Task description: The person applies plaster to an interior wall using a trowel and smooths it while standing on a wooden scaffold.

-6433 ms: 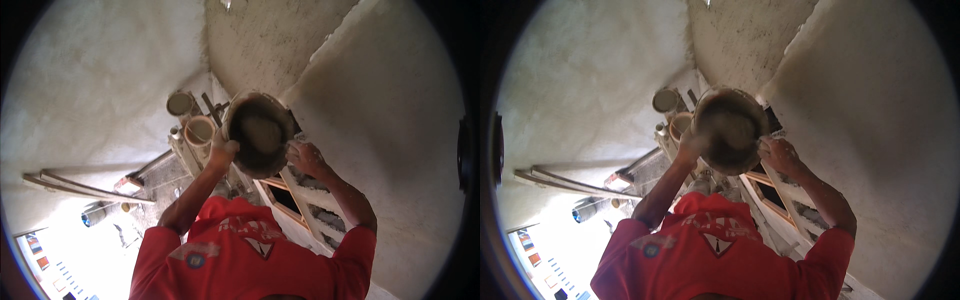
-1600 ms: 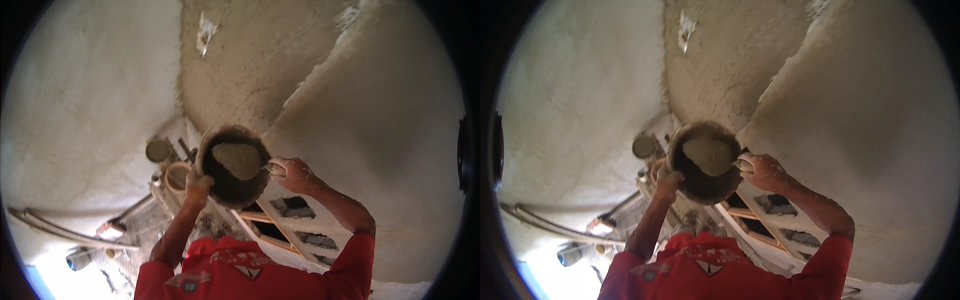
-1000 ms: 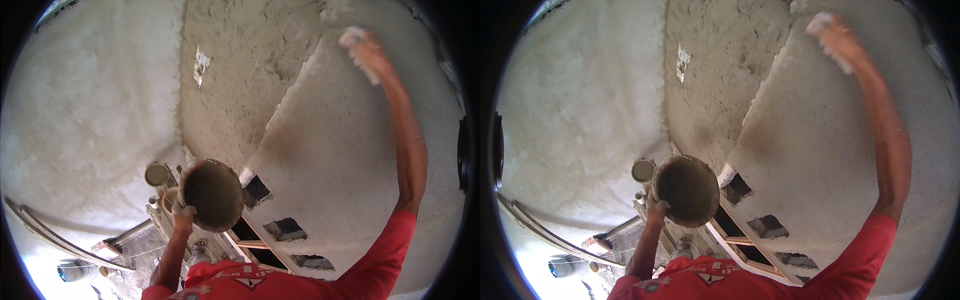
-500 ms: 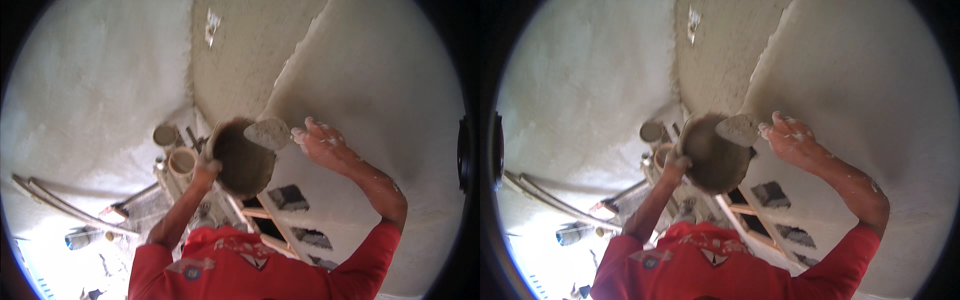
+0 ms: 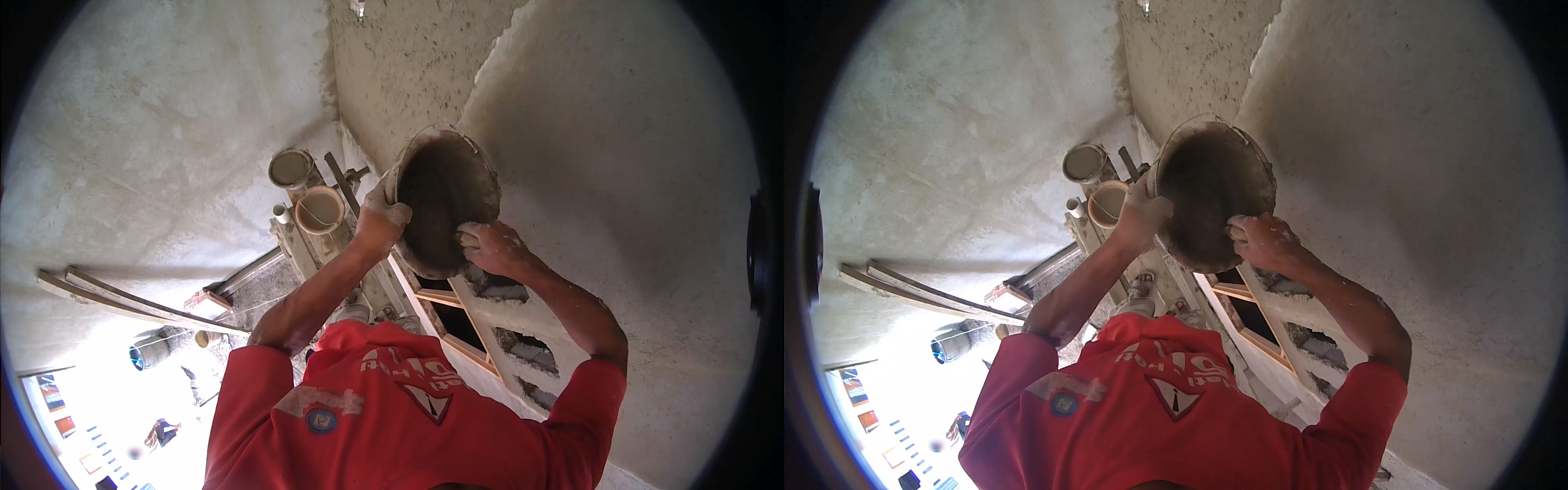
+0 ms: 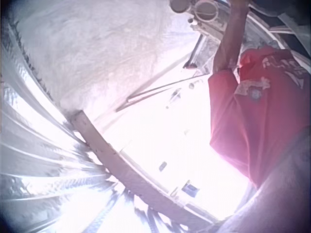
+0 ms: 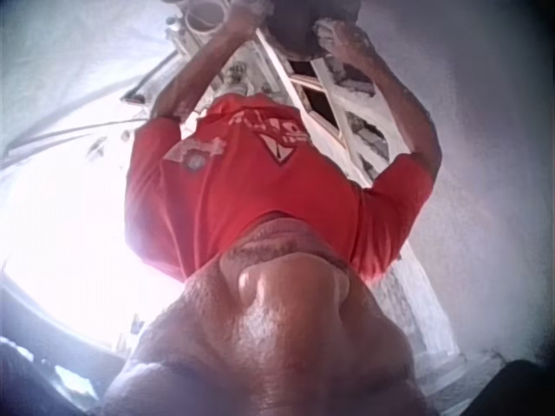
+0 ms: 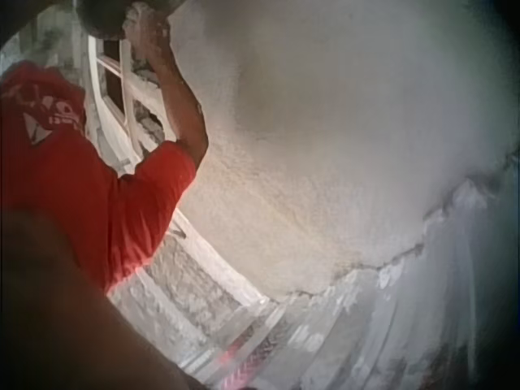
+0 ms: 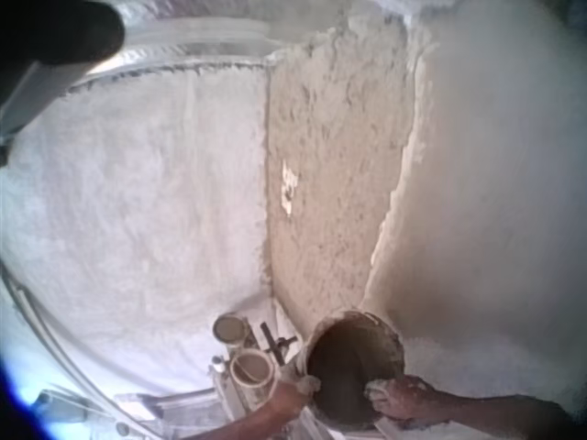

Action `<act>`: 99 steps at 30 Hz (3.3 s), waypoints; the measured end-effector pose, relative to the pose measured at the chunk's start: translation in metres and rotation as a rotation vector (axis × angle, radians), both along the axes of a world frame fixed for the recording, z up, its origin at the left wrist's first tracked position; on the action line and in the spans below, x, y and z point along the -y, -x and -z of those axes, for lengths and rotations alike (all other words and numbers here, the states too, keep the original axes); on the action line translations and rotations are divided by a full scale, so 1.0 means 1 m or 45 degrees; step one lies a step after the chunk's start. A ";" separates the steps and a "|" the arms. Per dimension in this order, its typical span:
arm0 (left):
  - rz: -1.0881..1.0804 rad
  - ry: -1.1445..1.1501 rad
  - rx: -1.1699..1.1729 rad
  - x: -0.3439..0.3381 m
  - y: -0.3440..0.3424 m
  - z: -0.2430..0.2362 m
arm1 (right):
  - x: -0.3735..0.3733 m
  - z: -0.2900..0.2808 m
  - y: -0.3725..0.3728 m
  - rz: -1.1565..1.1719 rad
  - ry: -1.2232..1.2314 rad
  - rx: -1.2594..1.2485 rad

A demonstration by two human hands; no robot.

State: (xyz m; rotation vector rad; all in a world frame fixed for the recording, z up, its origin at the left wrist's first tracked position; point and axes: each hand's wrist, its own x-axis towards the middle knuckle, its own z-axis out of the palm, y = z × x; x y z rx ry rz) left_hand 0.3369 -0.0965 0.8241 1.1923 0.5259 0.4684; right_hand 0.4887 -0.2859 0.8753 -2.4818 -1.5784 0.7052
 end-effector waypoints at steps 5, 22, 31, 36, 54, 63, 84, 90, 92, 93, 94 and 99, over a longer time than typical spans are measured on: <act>-0.075 0.185 0.131 -0.004 0.004 -0.015 | 0.005 -0.004 -0.005 0.097 -0.208 -0.029; -0.309 0.063 0.199 -0.051 0.042 -0.050 | -0.086 -0.321 -0.004 -0.182 -0.470 0.393; -0.442 0.050 0.010 -0.078 0.058 -0.014 | -0.138 -0.408 -0.100 0.374 -0.725 0.333; -0.470 0.022 0.015 -0.076 0.054 -0.006 | -0.115 -0.483 -0.165 0.627 -0.957 1.086; -0.042 -0.127 0.249 -0.081 -0.001 -0.013 | -0.059 -0.069 -0.048 -0.851 -0.432 1.468; -0.059 -0.112 -0.025 -0.078 -0.007 -0.009 | -0.056 0.016 -0.045 -0.182 -0.059 0.346; -0.276 0.020 0.101 -0.129 0.044 -0.012 | -0.144 -0.096 -0.022 -0.019 -0.291 0.046; -0.421 0.114 0.182 -0.146 0.063 -0.027 | -0.199 -0.256 0.000 -0.019 -0.233 0.160; -0.445 0.124 0.193 -0.152 0.070 -0.028 | -0.208 -0.286 -0.011 -0.323 -0.497 0.231; -0.477 0.077 0.170 -0.157 0.074 -0.018 | -0.214 -0.301 -0.006 -0.222 -0.473 0.172; -0.509 0.055 0.167 -0.160 0.081 -0.019 | -0.223 -0.315 0.001 -0.132 -0.449 0.105; -0.537 0.036 0.196 -0.163 0.097 -0.006 | -0.259 -0.332 -0.066 0.346 -0.501 -0.036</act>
